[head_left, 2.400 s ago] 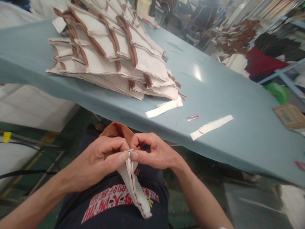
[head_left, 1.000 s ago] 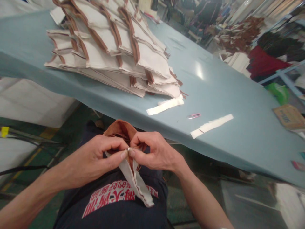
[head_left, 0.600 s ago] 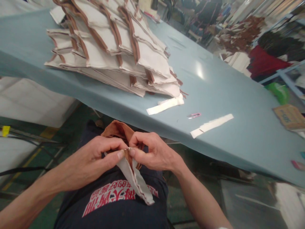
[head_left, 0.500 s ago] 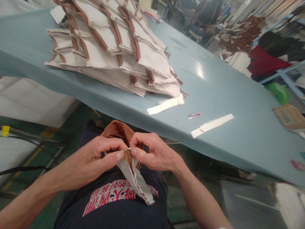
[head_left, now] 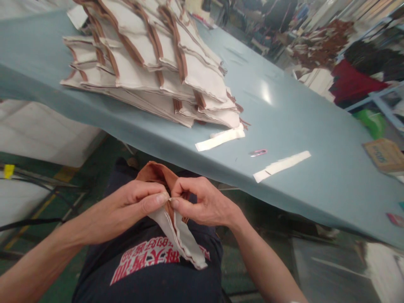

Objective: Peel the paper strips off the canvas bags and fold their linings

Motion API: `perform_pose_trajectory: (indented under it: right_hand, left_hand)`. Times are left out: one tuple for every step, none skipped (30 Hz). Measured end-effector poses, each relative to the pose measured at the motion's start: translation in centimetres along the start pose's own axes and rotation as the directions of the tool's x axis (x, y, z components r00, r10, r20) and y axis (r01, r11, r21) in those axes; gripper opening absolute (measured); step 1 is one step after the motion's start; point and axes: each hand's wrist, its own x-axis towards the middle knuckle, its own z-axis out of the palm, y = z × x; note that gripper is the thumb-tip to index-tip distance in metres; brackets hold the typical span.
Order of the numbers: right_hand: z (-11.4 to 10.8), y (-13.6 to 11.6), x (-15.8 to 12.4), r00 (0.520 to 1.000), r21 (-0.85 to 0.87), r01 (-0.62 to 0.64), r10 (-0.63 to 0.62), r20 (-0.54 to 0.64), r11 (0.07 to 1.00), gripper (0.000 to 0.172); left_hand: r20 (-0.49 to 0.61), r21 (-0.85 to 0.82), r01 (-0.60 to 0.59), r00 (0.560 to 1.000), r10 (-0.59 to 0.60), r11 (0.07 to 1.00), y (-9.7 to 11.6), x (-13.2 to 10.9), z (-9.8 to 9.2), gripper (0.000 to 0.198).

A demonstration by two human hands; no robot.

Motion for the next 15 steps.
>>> perform_pose_trajectory:
  right_hand:
    - [-0.02, 0.07, 0.00, 1.000, -0.005, -0.001, 0.001, -0.002, 1.000, 0.019]
    - [-0.04, 0.13, 0.00, 1.000, -0.010, 0.002, -0.002, -0.005, 1.000, 0.019]
    - [-0.06, 0.19, 0.01, 1.000, -0.015, 0.007, -0.007, -0.010, 1.000, 0.019]
    - [-0.06, 0.23, 0.02, 1.000, -0.019, 0.012, -0.012, -0.013, 1.000, 0.019]
    - [-0.05, 0.27, 0.02, 1.000, -0.020, 0.016, -0.016, -0.014, 1.000, 0.019]
    - [-0.04, 0.28, 0.02, 1.000, -0.017, 0.016, -0.016, -0.013, 1.000, 0.019]
    - [-0.03, 0.28, 0.01, 1.000, -0.010, 0.014, -0.014, -0.012, 1.000, 0.019]
    - [-0.01, 0.25, 0.00, 1.000, -0.002, 0.010, -0.010, -0.009, 1.000, 0.020]
    - [0.00, 0.22, -0.01, 1.000, 0.006, 0.005, -0.005, -0.008, 1.000, 0.020]
    - [0.00, 0.17, -0.02, 1.000, 0.012, 0.000, 0.000, -0.006, 1.000, 0.019]
    - [0.00, 0.11, -0.01, 1.000, 0.014, -0.003, 0.003, -0.007, 1.000, 0.019]
    - [-0.02, 0.05, 0.00, 1.000, 0.013, -0.004, 0.004, -0.006, 1.000, 0.019]
    - [-0.04, 0.01, 0.02, 1.000, 0.009, -0.004, 0.004, -0.003, 1.000, 0.018]
    - [-0.07, -0.03, 0.05, 1.000, 0.004, -0.003, 0.003, 0.000, 1.000, 0.018]
    - [-0.10, -0.04, 0.07, 1.000, -0.001, 0.000, 0.000, 0.001, 1.000, 0.018]
  left_hand:
    - [-0.014, 0.005, 0.009, 1.000, -0.009, 1.000, -0.10, 0.04, 0.09, 0.050]
    - [-0.030, 0.014, 0.019, 0.999, -0.019, 1.000, -0.20, 0.07, 0.18, 0.051]
    - [-0.046, 0.025, 0.030, 0.998, -0.029, 0.999, -0.28, 0.09, 0.26, 0.052]
    - [-0.059, 0.036, 0.037, 0.998, -0.035, 0.999, -0.33, 0.11, 0.32, 0.052]
    - [-0.066, 0.045, 0.039, 0.997, -0.036, 0.998, -0.37, 0.12, 0.36, 0.053]
    - [-0.066, 0.048, 0.036, 0.997, -0.032, 0.998, -0.37, 0.13, 0.38, 0.055]
    - [-0.063, 0.048, 0.028, 0.998, -0.025, 0.998, -0.35, 0.14, 0.39, 0.056]
    - [-0.058, 0.045, 0.021, 0.998, -0.019, 0.999, -0.31, 0.14, 0.38, 0.057]
    - [-0.052, 0.042, 0.016, 0.999, -0.014, 0.999, -0.26, 0.14, 0.36, 0.058]
    - [-0.048, 0.038, 0.014, 0.999, -0.012, 0.999, -0.21, 0.13, 0.35, 0.059]
    - [-0.046, 0.038, 0.016, 0.999, -0.015, 0.999, -0.18, 0.11, 0.35, 0.059]
    - [-0.043, 0.042, 0.020, 0.999, -0.018, 0.999, -0.16, 0.07, 0.35, 0.058]
    - [-0.041, 0.048, 0.021, 0.999, -0.019, 0.999, -0.16, 0.03, 0.37, 0.057]
    - [-0.042, 0.056, 0.022, 0.999, -0.019, 0.998, -0.18, -0.01, 0.40, 0.056]
    - [-0.049, 0.065, 0.022, 0.999, -0.019, 0.998, -0.20, -0.04, 0.44, 0.056]
